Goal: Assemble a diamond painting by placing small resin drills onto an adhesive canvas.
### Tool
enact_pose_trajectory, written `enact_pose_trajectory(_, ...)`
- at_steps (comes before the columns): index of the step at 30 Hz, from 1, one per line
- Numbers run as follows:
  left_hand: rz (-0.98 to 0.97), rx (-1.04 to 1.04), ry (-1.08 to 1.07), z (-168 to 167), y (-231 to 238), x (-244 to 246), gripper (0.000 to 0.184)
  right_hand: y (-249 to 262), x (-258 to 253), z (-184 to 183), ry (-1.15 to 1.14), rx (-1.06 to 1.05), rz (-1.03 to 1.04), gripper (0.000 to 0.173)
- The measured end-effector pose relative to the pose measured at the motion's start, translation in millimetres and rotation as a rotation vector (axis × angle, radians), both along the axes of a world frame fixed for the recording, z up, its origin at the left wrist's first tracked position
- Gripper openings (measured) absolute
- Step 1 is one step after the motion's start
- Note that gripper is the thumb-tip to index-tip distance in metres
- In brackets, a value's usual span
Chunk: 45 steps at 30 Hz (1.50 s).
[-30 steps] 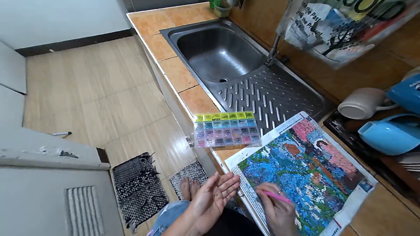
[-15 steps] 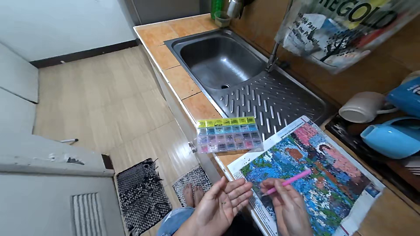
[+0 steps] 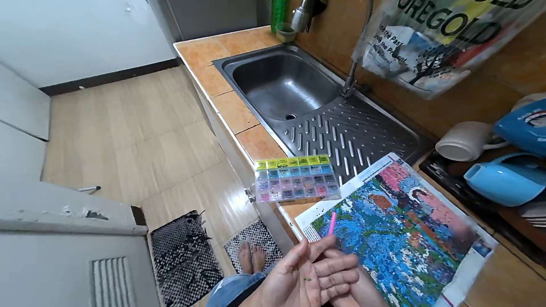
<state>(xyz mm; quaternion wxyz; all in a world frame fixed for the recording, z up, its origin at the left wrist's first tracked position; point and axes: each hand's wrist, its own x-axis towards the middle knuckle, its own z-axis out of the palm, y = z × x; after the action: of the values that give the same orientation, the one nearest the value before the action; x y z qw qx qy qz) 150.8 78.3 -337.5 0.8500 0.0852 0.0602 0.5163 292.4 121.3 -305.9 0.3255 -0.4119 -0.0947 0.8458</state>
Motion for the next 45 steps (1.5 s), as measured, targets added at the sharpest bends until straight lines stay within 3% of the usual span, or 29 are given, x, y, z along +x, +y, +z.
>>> enact_pose_trajectory(5, 0.021, -0.021, -0.003, -1.8, -1.4, -2.6, 0.058, 5.3, 5.1, -5.1, -0.021, -0.054, -0.044, 0.044)
enact_pose_trajectory(8, 0.108, -0.11, -0.014, -1.3, -1.8, -7.4, 0.058, 16.7, 14.8, -7.8, -0.102, 0.202, -0.04, 0.049)
enact_pose_trajectory(13, 0.319, -0.436, 0.022, 5.4, 2.9, -5.7, 0.061, 18.1, 18.3, 17.1, -0.211, 0.573, -0.04, 0.047)
enact_pose_trajectory(16, 0.299, -0.393, 0.003, 4.5, 7.3, -2.5, 0.067, 7.5, 10.1, 23.0, -0.181, 0.706, 0.101, 0.038)
enact_pose_trajectory(20, 0.231, -0.264, -0.094, 5.3, 9.0, -0.7, 0.071, -5.1, -3.2, 20.7, -0.355, 1.024, 0.344, 0.031)
enact_pose_trajectory(22, 0.222, -0.215, -0.119, 4.2, 8.3, -1.3, 0.071, -3.1, -4.4, 20.1, -0.383, 1.155, 0.347, 0.031)
enact_pose_trajectory(27, 0.229, -0.112, -0.118, 0.4, 6.2, -2.2, 0.07, 1.0, 1.4, 18.6, -0.373, 1.166, 0.261, 0.033)
enact_pose_trajectory(31, 0.197, -0.179, -0.146, 3.6, 6.6, -1.2, 0.074, -4.4, -1.9, 18.8, -0.351, 1.148, 0.298, 0.031)
enact_pose_trajectory(39, 0.164, -0.189, -0.173, 4.5, 3.3, 1.5, 0.076, -2.5, -10.1, 16.0, -0.553, 1.518, 0.332, 0.017)
enact_pose_trajectory(45, 0.171, -0.225, -0.141, 7.8, 2.6, 1.2, 0.076, 0.8, -9.4, 12.7, -0.503, 1.588, 0.356, 0.013)
